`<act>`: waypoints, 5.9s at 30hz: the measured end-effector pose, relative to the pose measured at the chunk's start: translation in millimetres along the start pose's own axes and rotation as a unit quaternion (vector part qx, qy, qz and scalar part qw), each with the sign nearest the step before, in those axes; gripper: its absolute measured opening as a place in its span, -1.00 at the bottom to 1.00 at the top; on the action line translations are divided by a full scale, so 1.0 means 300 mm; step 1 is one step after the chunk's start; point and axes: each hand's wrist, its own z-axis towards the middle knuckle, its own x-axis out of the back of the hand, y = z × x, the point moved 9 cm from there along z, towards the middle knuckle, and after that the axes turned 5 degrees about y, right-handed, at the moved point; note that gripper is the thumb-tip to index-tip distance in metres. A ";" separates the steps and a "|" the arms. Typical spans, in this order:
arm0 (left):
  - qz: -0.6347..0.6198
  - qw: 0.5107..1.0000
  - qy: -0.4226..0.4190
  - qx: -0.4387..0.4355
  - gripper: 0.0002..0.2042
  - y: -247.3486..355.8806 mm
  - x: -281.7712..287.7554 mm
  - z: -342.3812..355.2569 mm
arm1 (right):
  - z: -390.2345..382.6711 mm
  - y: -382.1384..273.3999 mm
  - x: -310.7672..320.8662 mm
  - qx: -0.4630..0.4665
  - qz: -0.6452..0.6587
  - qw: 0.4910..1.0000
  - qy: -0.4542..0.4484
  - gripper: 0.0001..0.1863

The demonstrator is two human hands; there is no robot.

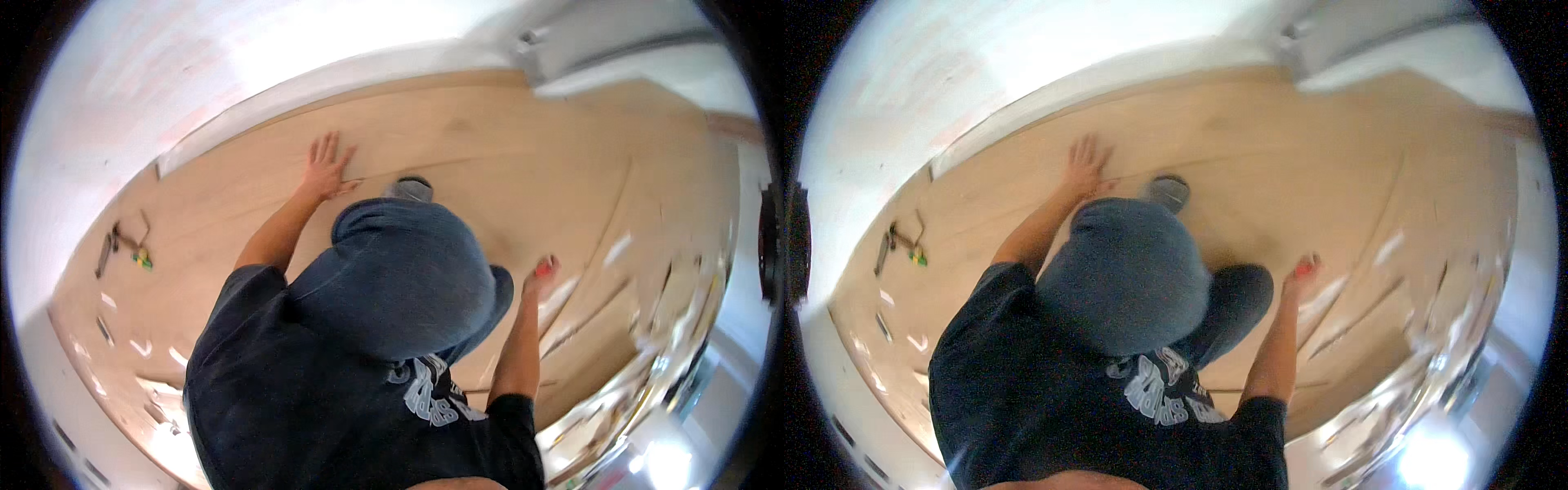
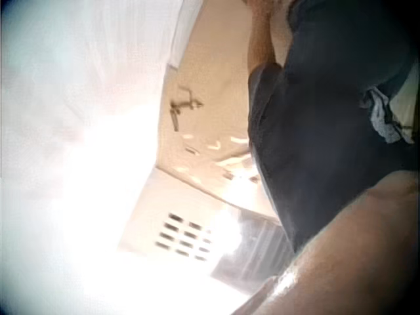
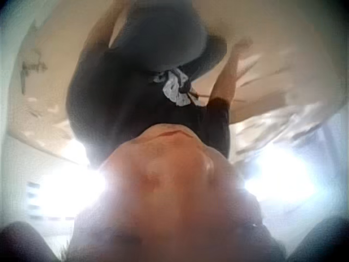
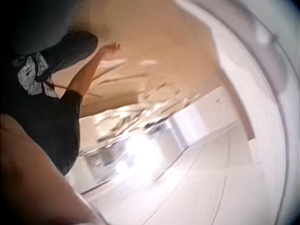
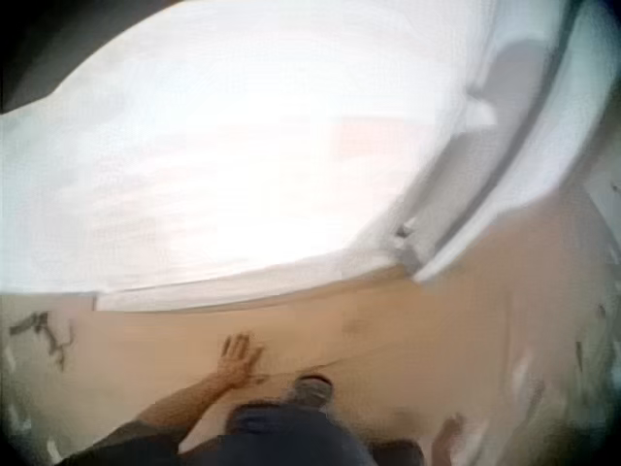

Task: The person measures and marks a laminate flooring plank using a ruler and a pencil while kneeling on the floor, then carries the plank across the room.

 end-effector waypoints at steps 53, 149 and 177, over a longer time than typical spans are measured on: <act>-0.115 0.957 0.204 -0.171 -0.62 0.902 0.115 1.679 | 0.698 -0.683 -1.047 0.349 -0.190 0.913 -0.090 -0.65; -0.142 0.941 0.201 -0.234 -0.61 0.988 0.225 1.586 | 0.774 -0.651 -1.155 0.095 -0.245 0.956 -0.133 -0.37; -0.120 0.856 0.040 -0.501 -0.47 1.361 0.065 1.030 | 0.413 -0.276 -0.646 0.167 -0.150 0.974 -0.008 -0.61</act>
